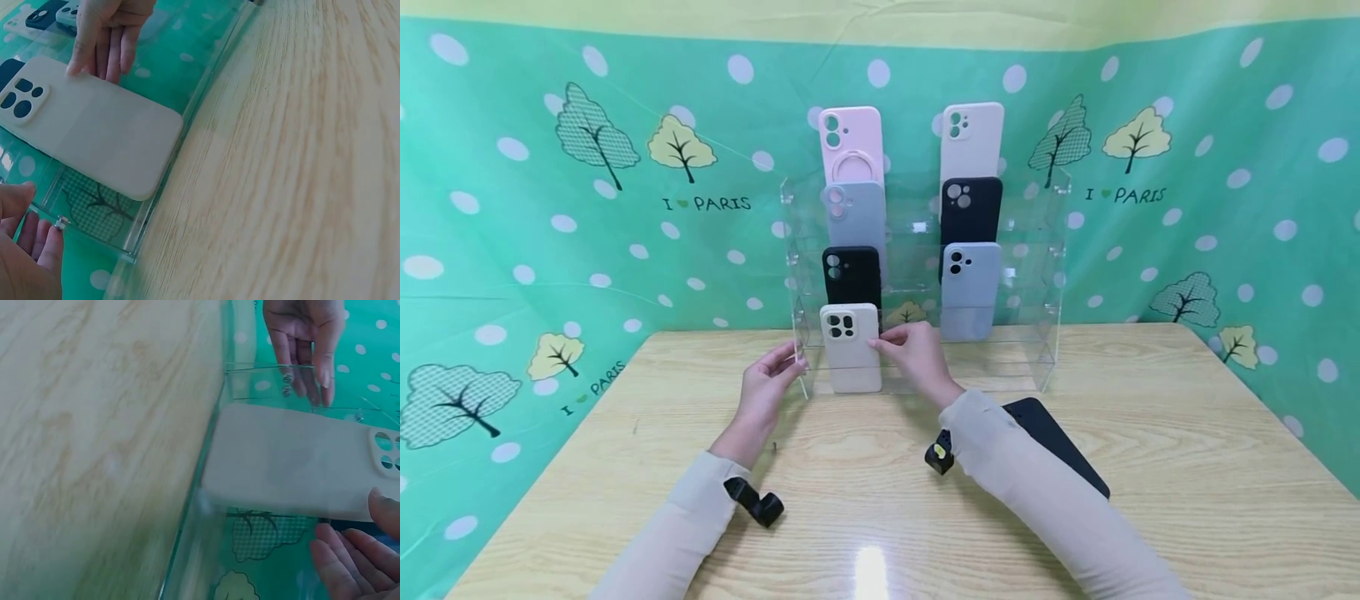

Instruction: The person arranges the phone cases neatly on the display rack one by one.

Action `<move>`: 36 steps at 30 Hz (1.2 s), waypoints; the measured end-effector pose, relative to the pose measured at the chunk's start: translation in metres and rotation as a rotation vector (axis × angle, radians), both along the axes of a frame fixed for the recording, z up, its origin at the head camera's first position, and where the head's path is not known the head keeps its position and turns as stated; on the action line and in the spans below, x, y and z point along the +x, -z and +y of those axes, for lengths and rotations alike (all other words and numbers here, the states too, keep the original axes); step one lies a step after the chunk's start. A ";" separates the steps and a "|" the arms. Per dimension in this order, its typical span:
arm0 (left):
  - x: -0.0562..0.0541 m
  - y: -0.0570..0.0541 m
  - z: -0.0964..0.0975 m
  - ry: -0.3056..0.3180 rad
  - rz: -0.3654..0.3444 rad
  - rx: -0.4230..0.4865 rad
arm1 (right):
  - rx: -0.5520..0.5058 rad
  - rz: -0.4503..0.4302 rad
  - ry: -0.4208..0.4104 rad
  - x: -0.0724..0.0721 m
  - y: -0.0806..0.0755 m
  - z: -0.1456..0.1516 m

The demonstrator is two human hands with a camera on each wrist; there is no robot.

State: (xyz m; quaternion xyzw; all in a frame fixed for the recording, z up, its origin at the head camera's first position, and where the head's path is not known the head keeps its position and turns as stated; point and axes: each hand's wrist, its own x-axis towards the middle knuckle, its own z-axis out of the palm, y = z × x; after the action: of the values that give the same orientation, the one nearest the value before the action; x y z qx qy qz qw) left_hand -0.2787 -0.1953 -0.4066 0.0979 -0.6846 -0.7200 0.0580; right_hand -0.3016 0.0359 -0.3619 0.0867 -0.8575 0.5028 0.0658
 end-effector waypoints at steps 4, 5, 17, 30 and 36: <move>0.000 0.000 0.001 -0.001 0.003 -0.006 | -0.014 -0.011 -0.045 0.005 -0.007 0.010; 0.001 0.000 0.001 -0.001 0.003 -0.009 | -0.006 -0.017 -0.051 0.007 -0.009 0.014; 0.001 -0.004 -0.002 -0.004 -0.029 -0.030 | 0.057 0.008 -0.183 0.020 -0.008 0.029; -0.001 -0.001 0.002 -0.015 0.018 0.003 | -0.135 0.059 -0.114 0.011 0.006 0.002; 0.000 0.000 0.001 -0.011 0.010 0.007 | -0.184 0.009 -0.058 0.004 0.004 0.003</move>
State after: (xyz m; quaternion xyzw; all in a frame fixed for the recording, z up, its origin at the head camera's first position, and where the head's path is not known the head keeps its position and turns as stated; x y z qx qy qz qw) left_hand -0.2790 -0.1947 -0.4065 0.0985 -0.6811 -0.7226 0.0650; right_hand -0.2980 0.0384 -0.3656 0.1074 -0.8047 0.5805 0.0627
